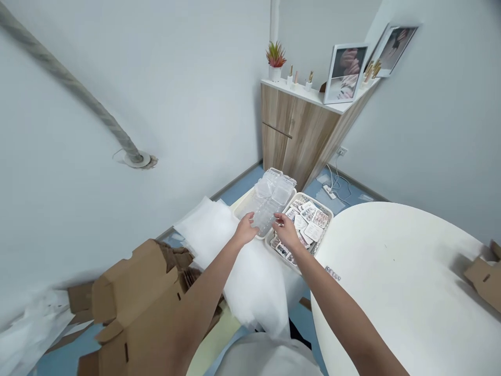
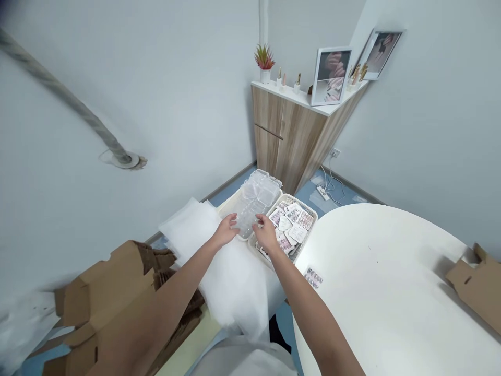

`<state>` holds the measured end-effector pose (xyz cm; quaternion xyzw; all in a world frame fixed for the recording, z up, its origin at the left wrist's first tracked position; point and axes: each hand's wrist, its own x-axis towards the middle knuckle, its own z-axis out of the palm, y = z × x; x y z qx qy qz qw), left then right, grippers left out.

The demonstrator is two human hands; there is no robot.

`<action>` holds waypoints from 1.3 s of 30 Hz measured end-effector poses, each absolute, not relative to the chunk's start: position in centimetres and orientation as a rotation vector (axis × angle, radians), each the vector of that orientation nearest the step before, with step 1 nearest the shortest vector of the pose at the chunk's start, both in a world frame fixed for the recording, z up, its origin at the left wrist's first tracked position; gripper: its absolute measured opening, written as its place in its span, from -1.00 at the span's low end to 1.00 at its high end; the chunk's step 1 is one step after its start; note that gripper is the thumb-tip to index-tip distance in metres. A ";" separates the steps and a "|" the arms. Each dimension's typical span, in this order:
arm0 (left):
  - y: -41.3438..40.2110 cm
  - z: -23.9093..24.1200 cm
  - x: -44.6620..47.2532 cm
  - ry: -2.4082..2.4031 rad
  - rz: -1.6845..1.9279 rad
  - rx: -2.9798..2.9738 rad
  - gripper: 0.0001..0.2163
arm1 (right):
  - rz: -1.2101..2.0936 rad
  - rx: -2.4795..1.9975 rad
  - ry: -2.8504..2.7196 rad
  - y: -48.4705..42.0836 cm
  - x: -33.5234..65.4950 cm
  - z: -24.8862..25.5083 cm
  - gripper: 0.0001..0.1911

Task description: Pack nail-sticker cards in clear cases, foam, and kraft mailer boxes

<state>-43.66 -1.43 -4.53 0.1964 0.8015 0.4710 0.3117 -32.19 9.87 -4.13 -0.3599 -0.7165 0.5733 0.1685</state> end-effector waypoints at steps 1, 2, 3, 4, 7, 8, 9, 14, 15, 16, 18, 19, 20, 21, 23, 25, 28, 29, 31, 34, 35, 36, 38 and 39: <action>-0.4 -4.8 -44.6 2.103 1.271 0.495 -0.40 | 1.626 -1.020 -2.052 10.6 -33.3 -4.3 -0.58; 0.7 -5.2 -45.5 2.095 1.300 0.469 -0.38 | 1.616 -1.012 -2.068 11.3 -34.3 -4.5 -0.55; 1.6 -5.5 -46.3 2.086 1.336 0.452 -0.37 | 1.596 -1.001 -2.084 12.0 -35.4 -4.7 -0.53; 2.5 -5.8 -47.1 2.071 1.374 0.442 -0.36 | 1.569 -0.994 -2.094 12.6 -36.3 -4.9 -0.50; 4.7 -6.8 -48.9 2.033 1.411 0.401 -0.32 | 1.524 -0.963 -2.130 14.3 -38.8 -5.7 -0.43; 5.2 -7.1 -49.4 2.023 1.405 0.391 -0.30 | 1.527 -0.958 -2.137 14.7 -39.4 -6.0 -0.41; 5.7 -7.5 -49.9 2.014 1.397 0.384 -0.28 | 1.535 -0.958 -2.142 15.1 -39.9 -6.3 -0.39; 7.2 -9.0 -51.1 1.981 1.412 0.348 -0.29 | 1.596 -0.957 -2.127 15.9 -41.0 -7.8 -0.32; 7.3 -9.2 -51.1 1.971 1.427 0.333 -0.30 | 1.609 -0.958 -2.119 15.8 -41.1 -7.9 -0.32; 7.4 -9.3 -51.1 1.960 1.444 0.318 -0.30 | 1.619 -0.961 -2.111 15.8 -41.1 -8.1 -0.32; 7.4 -9.4 -50.9 1.938 1.478 0.296 -0.32 | 1.634 -0.967 -2.091 15.6 -41.1 -8.1 -0.32; 7.3 -9.3 -50.7 1.934 1.494 0.289 -0.33 | 1.638 -0.964 -2.075 15.5 -41.1 -8.1 -0.33; 7.1 -9.2 -50.5 1.935 1.508 0.285 -0.34 | 1.641 -0.956 -2.058 15.4 -41.1 -8.1 -0.33; 6.9 -9.0 -50.3 1.942 1.520 0.284 -0.35 | 1.642 -0.945 -2.042 15.3 -41.0 -8.0 -0.34; 6.4 -8.4 -49.9 1.970 1.542 0.296 -0.36 | 1.636 -0.937 -2.020 15.1 -40.8 -7.6 -0.37; 5.6 -7.6 -49.5 2.001 1.569 0.313 -0.39 | 1.624 -0.954 -2.015 14.7 -40.3 -7.1 -0.40; 4.1 -5.9 -48.4 2.013 1.634 0.333 -0.50 | 1.596 -1.011 -1.979 13.6 -39.0 -5.7 -0.47; 3.5 -5.2 -47.9 2.012 1.656 0.339 -0.56 | 1.594 -1.023 -1.961 13.0 -38.3 -5.1 -0.50; 2.1 -3.8 -46.5 2.008 1.701 0.342 -0.66 | 1.610 -1.023 -1.920 11.6 -36.5 -3.8 -0.56; -0.6 -1.9 -43.6 1.955 1.754 0.293 -0.73 | 1.678 -0.992 -1.852 8.7 -32.8 -1.8 -0.63; -1.7 -1.3 -42.5 1.912 1.757 0.273 -0.74 | 1.702 -0.993 -1.822 7.7 -31.4 -1.3 -0.64; -2.9 -0.9 -41.2 1.856 1.752 0.254 -0.73 | 1.723 -1.001 -1.790 6.6 -29.8 -0.8 -0.64; -5.4 -0.3 -38.6 1.717 1.733 0.227 -0.71 | 1.758 -1.019 -1.727 4.3 -26.6 0.0 -0.66; -6.6 -0.2 -37.3 1.642 1.723 0.220 -0.69 | 1.771 -1.025 -1.700 3.2 -25.0 0.3 -0.67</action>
